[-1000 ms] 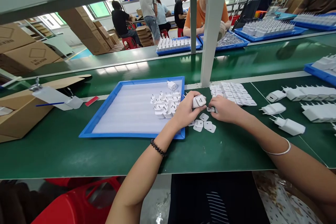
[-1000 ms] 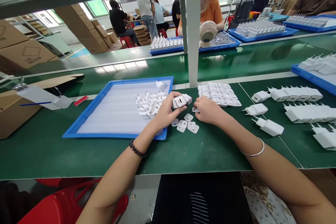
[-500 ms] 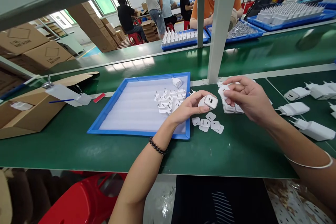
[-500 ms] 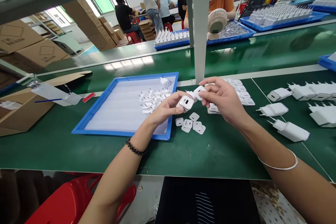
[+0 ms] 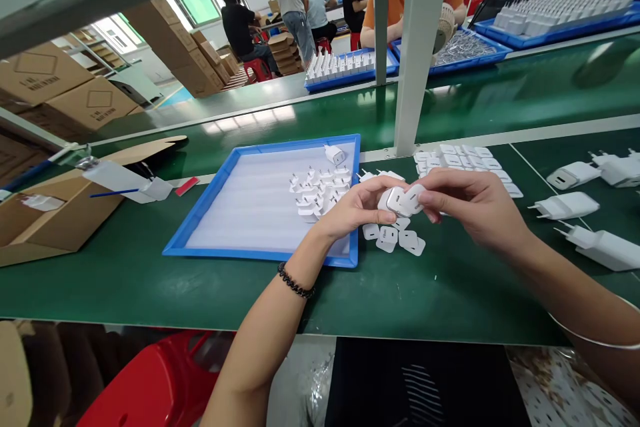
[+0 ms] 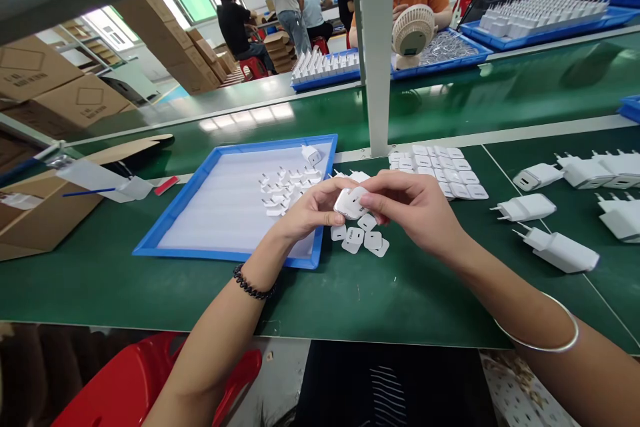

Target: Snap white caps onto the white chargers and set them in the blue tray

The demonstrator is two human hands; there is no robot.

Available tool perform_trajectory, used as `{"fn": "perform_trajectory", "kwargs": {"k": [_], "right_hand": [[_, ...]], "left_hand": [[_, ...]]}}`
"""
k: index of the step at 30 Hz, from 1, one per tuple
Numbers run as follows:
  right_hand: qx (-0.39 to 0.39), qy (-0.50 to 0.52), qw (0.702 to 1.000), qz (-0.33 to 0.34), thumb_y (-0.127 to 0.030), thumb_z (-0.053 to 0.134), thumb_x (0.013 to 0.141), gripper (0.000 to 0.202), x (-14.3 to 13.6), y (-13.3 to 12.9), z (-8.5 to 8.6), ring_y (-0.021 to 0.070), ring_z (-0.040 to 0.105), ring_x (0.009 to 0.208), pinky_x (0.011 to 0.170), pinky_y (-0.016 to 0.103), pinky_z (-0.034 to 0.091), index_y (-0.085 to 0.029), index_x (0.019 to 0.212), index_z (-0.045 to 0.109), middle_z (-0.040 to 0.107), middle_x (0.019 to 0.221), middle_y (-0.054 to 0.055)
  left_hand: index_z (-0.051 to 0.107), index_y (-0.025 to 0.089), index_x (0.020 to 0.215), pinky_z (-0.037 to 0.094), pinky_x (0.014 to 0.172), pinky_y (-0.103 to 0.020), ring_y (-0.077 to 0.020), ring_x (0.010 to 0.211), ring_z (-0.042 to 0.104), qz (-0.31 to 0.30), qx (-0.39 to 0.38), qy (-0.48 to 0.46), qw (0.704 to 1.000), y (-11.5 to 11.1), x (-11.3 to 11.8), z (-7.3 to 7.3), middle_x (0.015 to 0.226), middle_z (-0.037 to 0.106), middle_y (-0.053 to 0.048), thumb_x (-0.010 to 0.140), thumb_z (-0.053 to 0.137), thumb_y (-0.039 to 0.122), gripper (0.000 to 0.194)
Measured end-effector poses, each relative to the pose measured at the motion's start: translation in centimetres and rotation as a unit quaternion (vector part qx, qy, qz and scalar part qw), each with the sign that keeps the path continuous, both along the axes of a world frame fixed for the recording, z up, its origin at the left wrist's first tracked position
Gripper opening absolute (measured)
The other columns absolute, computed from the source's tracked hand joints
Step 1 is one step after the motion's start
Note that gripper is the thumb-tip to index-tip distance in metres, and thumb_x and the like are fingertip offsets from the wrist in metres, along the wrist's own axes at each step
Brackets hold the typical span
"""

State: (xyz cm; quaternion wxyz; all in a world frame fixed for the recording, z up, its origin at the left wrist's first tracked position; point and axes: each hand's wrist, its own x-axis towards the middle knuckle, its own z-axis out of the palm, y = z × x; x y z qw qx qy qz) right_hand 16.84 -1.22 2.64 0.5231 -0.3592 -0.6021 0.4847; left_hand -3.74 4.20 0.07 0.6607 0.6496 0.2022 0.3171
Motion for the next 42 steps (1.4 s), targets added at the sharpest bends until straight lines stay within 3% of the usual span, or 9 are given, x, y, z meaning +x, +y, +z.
{"fn": "perform_trajectory", "kwargs": {"k": [23,28,42], "right_hand": [[0.038,-0.051,0.997,-0.033,-0.041,0.076,0.082,0.015,-0.63,-0.4,-0.12,0.0128,0.051,0.053,0.052,0.031,0.044,-0.027,0.078,0.076,0.062,0.066,0.0],[-0.006,-0.021,1.0,-0.006,-0.036,0.075,0.083,0.01,-0.48,-0.28,-0.46,0.0108,0.05,0.051,0.051,0.029,0.043,-0.027,0.08,0.077,0.066,0.071,0.0],[0.061,-0.078,0.994,-0.037,-0.027,0.071,0.086,0.007,-0.78,-0.62,-0.22,0.0107,0.052,0.051,0.049,0.028,0.042,-0.025,0.082,0.076,0.066,0.071,0.0]], "left_hand": [[0.068,0.021,0.106,0.051,0.079,-0.03,-0.0171,0.089,0.062,-0.014,-0.023,0.002,1.0,-0.1,0.15,0.08,0.098,0.065,-0.004,0.069,0.086,0.038,0.045],[0.067,0.022,0.104,0.05,0.078,-0.03,-0.0166,0.087,0.061,-0.028,-0.017,-0.004,0.999,-0.17,0.17,0.07,0.095,0.064,-0.003,0.071,0.084,0.038,0.041],[0.067,0.021,0.107,0.05,0.077,-0.029,-0.0164,0.088,0.062,-0.024,-0.026,0.003,0.999,-0.2,0.12,0.13,0.1,0.063,-0.004,0.07,0.085,0.04,0.045]]}}
